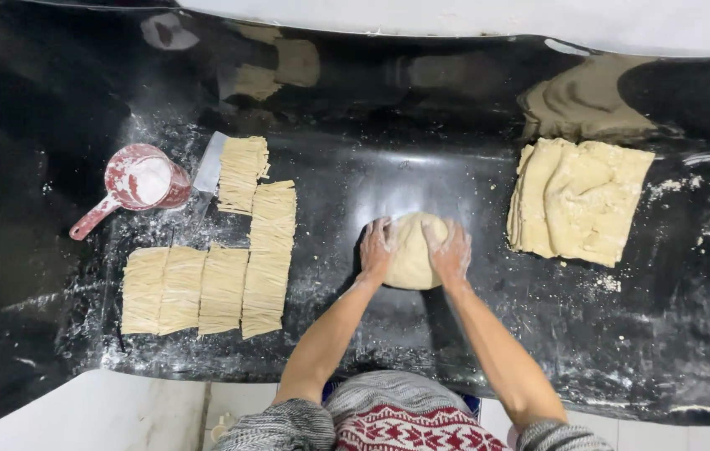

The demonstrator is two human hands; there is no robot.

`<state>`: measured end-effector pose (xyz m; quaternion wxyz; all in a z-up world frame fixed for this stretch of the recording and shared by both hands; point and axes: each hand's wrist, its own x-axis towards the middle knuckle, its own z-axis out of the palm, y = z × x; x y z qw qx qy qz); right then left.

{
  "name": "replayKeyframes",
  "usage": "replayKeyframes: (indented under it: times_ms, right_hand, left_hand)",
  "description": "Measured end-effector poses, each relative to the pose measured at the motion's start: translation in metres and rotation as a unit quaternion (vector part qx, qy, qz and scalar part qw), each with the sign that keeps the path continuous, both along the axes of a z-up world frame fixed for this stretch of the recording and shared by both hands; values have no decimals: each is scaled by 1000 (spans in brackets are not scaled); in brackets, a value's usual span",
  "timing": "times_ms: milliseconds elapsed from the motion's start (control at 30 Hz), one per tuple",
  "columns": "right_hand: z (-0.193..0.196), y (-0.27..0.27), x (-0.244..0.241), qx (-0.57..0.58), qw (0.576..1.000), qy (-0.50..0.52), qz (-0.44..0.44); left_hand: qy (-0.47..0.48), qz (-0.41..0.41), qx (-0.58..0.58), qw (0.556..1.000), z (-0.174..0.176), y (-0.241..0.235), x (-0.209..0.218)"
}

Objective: Kneading a ball of dough on a floured countertop in a bakery kitchen

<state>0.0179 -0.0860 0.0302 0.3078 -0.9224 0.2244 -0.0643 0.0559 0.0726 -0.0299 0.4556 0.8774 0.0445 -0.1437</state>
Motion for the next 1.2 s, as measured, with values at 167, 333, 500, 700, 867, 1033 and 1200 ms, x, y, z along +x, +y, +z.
replayKeyframes:
  times_ms: [167,333,500,700,867,1033,1200]
  right_hand:
    - [58,38,-82,54,994,95,25]
    - [60,53,-123,82,987,73,120]
    - [-3,0,-113,-34,942,-114,314]
    - [-14,-2,-76,88,965,-47,242]
    - [-20,11,-35,75,992,53,92]
    - [-33,-8,13,73,989,121,36]
    - [-26,-22,48,128,964,231,14]
  left_hand:
    - [-175,-106,-7,979,52,2,-109]
    - [-218,-84,-42,971,-12,20,-118]
    - [-90,-118,-63,987,36,46,-75]
    - [-84,-102,3,991,-2,35,-48]
    - [3,-78,34,996,-8,28,-6]
    - [66,-15,58,996,-4,14,23]
    - [83,50,54,994,-1,9,40]
